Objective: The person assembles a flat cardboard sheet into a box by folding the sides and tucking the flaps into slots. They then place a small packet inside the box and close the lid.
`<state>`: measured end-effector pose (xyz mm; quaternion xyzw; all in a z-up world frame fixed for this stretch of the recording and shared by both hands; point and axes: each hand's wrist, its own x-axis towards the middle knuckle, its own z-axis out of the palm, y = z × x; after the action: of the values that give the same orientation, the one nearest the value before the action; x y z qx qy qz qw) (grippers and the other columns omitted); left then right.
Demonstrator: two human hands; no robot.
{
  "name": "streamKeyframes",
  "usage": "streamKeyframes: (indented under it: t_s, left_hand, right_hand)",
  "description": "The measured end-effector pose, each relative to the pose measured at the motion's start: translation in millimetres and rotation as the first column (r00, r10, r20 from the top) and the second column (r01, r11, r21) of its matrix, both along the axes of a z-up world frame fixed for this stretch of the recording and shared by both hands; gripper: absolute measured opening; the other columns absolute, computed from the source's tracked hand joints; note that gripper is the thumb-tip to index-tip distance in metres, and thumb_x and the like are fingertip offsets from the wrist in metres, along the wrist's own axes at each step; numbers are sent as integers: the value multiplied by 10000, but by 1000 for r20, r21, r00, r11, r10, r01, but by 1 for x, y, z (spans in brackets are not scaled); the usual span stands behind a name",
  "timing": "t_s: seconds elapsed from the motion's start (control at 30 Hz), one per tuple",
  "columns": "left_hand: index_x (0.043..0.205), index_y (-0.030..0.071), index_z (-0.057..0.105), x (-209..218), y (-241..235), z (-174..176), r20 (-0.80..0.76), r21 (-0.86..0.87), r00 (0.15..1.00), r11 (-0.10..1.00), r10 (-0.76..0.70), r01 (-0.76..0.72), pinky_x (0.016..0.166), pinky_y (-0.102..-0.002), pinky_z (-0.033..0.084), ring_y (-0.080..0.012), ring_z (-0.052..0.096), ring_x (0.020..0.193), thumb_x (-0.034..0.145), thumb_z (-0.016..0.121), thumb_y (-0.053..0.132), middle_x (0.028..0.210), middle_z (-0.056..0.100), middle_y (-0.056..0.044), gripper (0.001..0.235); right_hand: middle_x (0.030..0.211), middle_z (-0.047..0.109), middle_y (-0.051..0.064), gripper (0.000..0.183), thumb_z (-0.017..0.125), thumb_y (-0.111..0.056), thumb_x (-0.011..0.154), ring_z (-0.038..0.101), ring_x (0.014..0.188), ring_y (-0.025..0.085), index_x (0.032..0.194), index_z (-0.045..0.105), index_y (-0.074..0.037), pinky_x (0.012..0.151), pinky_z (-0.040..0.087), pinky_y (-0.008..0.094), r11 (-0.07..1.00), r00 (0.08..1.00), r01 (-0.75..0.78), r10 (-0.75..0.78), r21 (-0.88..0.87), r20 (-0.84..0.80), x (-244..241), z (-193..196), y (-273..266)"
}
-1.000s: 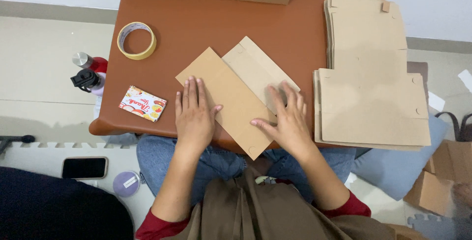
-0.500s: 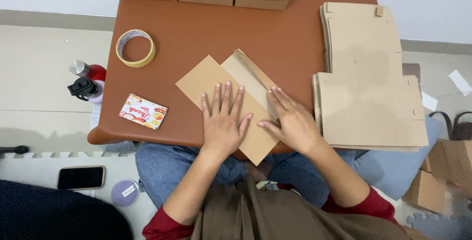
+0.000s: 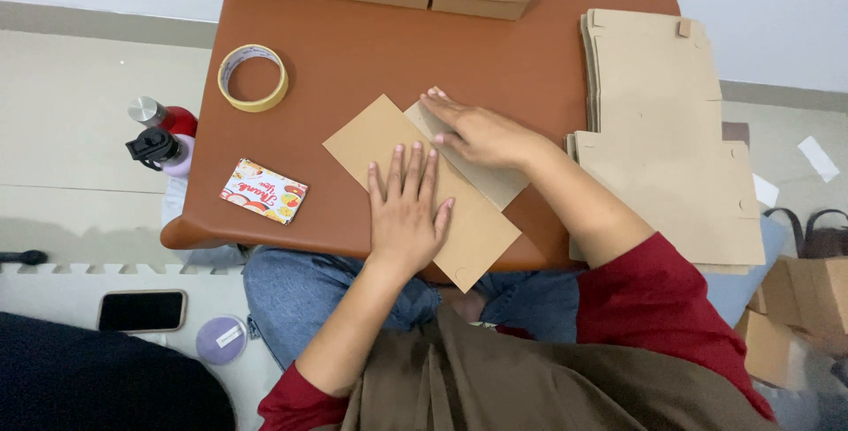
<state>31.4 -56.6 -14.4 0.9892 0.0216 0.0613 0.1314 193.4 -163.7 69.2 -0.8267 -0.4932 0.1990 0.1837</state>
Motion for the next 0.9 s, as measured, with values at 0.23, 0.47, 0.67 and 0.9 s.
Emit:
streamKeyframes:
  t_s: [0.23, 0.47, 0.67, 0.9]
  left_hand:
    - [1624, 180, 183, 2, -1, 4, -28, 23, 1000, 1000, -7, 8, 1174, -675, 5, -386, 98, 1535, 1032, 292, 486, 1661, 193, -145, 675]
    - [1559, 285, 334, 10, -5, 8, -6, 4, 996, 996, -92, 92, 1084, -796, 23, -490, 107, 1506, 1036, 313, 400, 1627, 246, -161, 536]
    - [1419, 197, 460, 15, -3, 5, 75, -15, 978, 981, -193, 195, 1122, -765, 32, -401, 234, 1500, 1034, 364, 498, 1567, 359, -151, 498]
    - [1372, 204, 492, 10, -1, 22, 95, -73, 950, 949, -298, 305, 1180, -686, 73, -356, 253, 1502, 1000, 390, 594, 1541, 405, -109, 549]
  right_hand:
    - [1507, 427, 330, 484, 388, 47, 986, 375, 1414, 451, 1467, 424, 80, 1110, 382, 560, 995, 999, 44, -44, 86, -5, -30, -1, -48]
    - [1527, 456, 234, 487, 326, -27, 1017, 400, 1439, 349, 1496, 414, -24, 1155, 372, 460, 986, 988, 143, -137, -85, 75, -69, -24, -120]
    - [1183, 676, 167, 371, 440, -175, 1049, 628, 1165, 322, 1403, 519, -100, 976, 509, 437, 954, 941, 296, -282, -53, 187, -60, -6, -111]
    - [940, 607, 37, 211, 671, -270, 935, 694, 873, 263, 1108, 666, -149, 744, 555, 401, 892, 880, 442, -452, 99, 143, -17, -48, -92]
